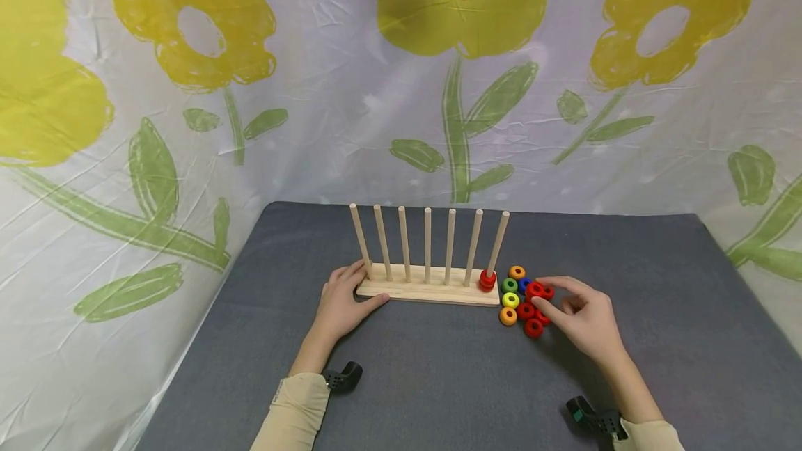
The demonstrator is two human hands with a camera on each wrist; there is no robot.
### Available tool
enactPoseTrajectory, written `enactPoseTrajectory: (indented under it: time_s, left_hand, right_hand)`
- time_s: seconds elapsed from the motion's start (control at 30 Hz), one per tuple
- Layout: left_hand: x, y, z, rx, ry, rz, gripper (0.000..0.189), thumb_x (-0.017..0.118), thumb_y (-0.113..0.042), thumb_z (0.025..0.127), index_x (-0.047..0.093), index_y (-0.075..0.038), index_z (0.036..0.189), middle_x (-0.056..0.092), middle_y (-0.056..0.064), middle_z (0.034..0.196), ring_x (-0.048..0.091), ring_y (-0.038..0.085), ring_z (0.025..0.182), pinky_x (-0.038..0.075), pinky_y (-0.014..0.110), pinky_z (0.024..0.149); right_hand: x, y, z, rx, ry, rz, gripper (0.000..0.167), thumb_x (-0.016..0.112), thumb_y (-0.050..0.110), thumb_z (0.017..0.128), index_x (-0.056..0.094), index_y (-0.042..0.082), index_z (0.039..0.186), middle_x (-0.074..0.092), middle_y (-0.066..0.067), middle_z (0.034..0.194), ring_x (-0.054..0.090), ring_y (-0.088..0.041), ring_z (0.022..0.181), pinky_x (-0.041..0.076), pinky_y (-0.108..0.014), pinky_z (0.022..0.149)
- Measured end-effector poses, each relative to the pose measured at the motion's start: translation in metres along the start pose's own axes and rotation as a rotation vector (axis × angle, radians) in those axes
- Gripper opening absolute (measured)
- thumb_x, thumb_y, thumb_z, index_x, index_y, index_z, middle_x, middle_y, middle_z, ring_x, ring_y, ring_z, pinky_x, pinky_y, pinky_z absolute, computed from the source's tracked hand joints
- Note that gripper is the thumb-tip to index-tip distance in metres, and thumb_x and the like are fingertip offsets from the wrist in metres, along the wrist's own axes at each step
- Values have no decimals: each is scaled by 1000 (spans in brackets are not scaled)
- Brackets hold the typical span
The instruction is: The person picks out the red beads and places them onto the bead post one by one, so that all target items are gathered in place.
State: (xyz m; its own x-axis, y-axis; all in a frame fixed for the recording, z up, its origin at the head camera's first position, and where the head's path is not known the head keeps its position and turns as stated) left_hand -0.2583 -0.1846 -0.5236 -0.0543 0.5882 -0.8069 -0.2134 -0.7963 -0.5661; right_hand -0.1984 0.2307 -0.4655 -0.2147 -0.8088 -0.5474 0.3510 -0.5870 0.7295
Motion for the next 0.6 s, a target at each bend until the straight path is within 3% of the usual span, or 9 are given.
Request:
enactPoseTrajectory:
  time_s: [0.6]
  left_hand:
    - [0, 0, 0, 6, -10, -9, 80, 83, -47, 91, 55, -10, 156, 48, 13, 164, 40, 42, 148, 34, 68, 112]
  right_hand:
    - [9, 7, 6, -17, 13, 43, 33, 88, 1, 85, 79, 11, 116, 34, 4, 53, 23, 9, 47, 24, -26, 39]
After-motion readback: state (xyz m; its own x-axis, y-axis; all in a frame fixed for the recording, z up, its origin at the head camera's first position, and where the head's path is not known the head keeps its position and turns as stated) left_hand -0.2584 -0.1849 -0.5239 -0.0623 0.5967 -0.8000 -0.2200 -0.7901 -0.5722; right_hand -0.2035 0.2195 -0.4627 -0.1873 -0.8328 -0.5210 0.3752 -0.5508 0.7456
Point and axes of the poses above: each hand's wrist, its own z-axis towards the middle knuckle, its own x-axis out of the palm, y = z × x, the point moved 5 cm from there along z, towards the middle knuckle
